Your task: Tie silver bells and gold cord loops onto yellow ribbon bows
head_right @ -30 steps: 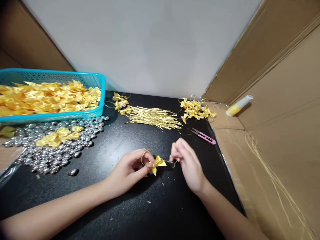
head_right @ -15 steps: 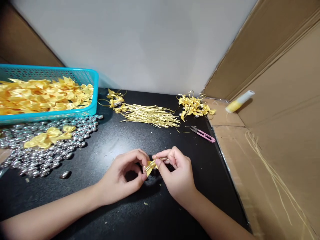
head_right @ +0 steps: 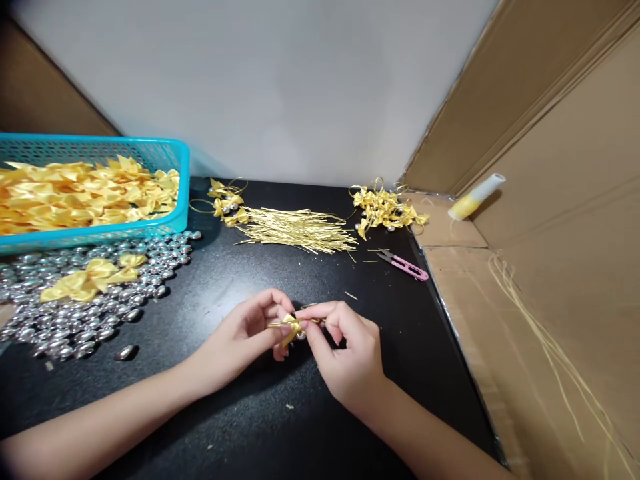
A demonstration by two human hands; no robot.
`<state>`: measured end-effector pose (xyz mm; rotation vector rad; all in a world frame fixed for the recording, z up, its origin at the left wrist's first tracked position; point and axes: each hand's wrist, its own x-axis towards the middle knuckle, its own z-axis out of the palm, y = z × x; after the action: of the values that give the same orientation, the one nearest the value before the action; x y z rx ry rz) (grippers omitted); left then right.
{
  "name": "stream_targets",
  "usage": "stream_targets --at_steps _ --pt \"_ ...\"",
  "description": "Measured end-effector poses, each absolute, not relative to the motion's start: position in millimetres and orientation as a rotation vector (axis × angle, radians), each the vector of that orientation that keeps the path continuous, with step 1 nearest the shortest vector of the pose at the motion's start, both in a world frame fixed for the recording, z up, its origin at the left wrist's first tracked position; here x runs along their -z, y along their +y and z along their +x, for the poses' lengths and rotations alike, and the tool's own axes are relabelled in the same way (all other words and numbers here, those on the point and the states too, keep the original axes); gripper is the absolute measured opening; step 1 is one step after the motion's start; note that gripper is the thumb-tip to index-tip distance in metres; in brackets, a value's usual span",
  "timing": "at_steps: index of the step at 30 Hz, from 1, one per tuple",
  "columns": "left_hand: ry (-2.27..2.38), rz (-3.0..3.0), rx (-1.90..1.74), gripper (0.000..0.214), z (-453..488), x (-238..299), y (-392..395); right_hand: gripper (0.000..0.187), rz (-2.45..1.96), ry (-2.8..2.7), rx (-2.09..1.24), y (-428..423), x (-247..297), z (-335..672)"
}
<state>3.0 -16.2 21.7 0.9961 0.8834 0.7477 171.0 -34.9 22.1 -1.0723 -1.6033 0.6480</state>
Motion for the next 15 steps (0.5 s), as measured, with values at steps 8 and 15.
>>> stream_targets --at_steps 8,15 --pt "0.893 1.075 -0.644 0.019 -0.9 -27.5 -11.7 0.044 -1.034 -1.678 -0.572 -36.8 -18.9 172.2" --pt "0.924 1.082 -0.643 0.025 0.0 -31.3 -12.9 0.040 -1.008 -1.740 -0.591 -36.6 -20.3 171.9"
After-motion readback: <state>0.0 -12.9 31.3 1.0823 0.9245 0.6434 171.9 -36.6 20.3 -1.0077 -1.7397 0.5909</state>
